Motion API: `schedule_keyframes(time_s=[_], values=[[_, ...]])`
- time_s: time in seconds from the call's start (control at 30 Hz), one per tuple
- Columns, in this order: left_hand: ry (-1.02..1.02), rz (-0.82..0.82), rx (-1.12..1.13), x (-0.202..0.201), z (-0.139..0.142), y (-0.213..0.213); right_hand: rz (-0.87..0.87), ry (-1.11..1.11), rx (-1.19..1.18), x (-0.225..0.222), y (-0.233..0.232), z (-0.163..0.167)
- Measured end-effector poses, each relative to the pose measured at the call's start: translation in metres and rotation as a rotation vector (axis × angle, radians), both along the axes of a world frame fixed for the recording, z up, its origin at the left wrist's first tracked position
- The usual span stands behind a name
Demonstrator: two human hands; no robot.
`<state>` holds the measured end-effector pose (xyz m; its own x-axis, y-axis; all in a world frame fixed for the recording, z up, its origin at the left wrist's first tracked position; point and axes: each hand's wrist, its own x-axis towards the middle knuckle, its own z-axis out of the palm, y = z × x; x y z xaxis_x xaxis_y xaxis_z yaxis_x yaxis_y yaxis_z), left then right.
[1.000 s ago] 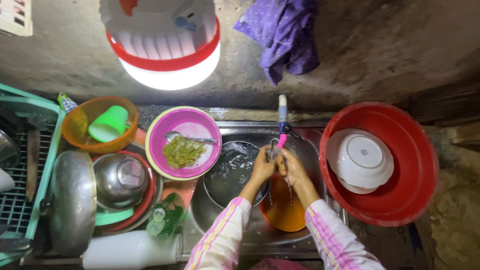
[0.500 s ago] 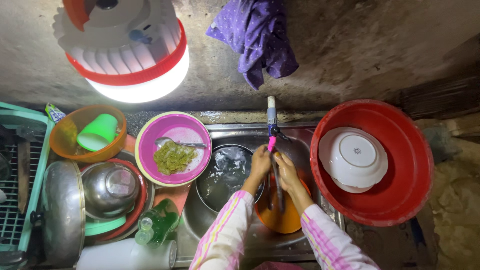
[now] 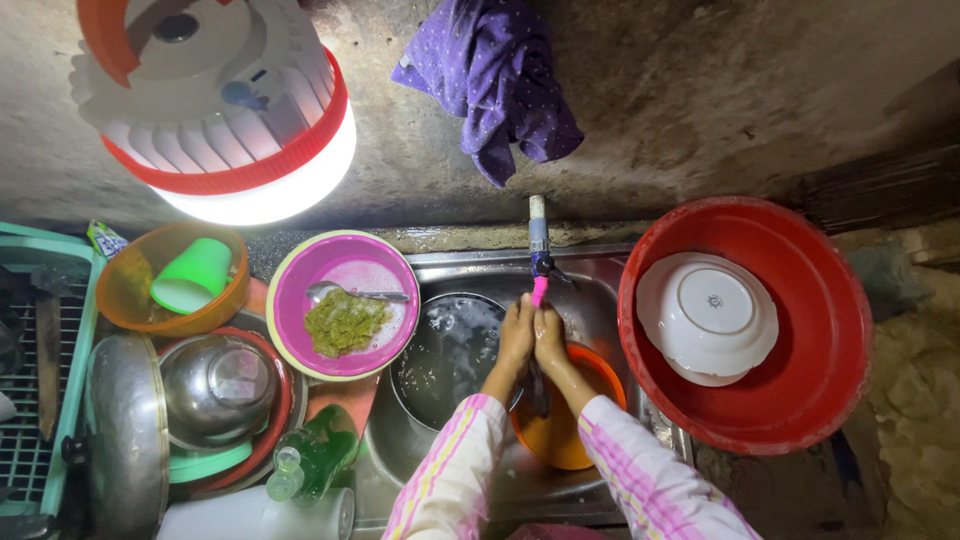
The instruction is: The person washes dishes at a kitchen sink, scrubbing plates, bowls, cups and utensils with a sponge in soapy water, rinsing them under the tap, and stacking the cleaned items in a red basin. They then rinse a white thermos and place it with the cleaned dishes.
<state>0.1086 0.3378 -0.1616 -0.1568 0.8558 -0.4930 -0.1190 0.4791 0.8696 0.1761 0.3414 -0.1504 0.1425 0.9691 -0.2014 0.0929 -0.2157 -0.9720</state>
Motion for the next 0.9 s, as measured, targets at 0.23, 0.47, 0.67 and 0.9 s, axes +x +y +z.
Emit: schedule_keyframes(time_s=[0.23, 0.47, 0.67, 0.9], values=[[-0.373, 0.066, 0.004, 0.0, 0.015, 0.007, -0.095, 0.404, 0.053, 0.005, 0.009, 0.015], [-0.315, 0.01, 0.016, -0.006, 0.023, -0.01, -0.052, 0.755, -0.222, 0.026, -0.005, 0.011], [-0.409, -0.085, 0.147, -0.028, 0.029, -0.037, 0.3, 0.599, -0.213, 0.041, -0.019, 0.019], [-0.287, -0.292, 0.631, -0.101, 0.152, -0.103, 0.776, 0.228, -0.144, 0.027, -0.044, 0.171]])
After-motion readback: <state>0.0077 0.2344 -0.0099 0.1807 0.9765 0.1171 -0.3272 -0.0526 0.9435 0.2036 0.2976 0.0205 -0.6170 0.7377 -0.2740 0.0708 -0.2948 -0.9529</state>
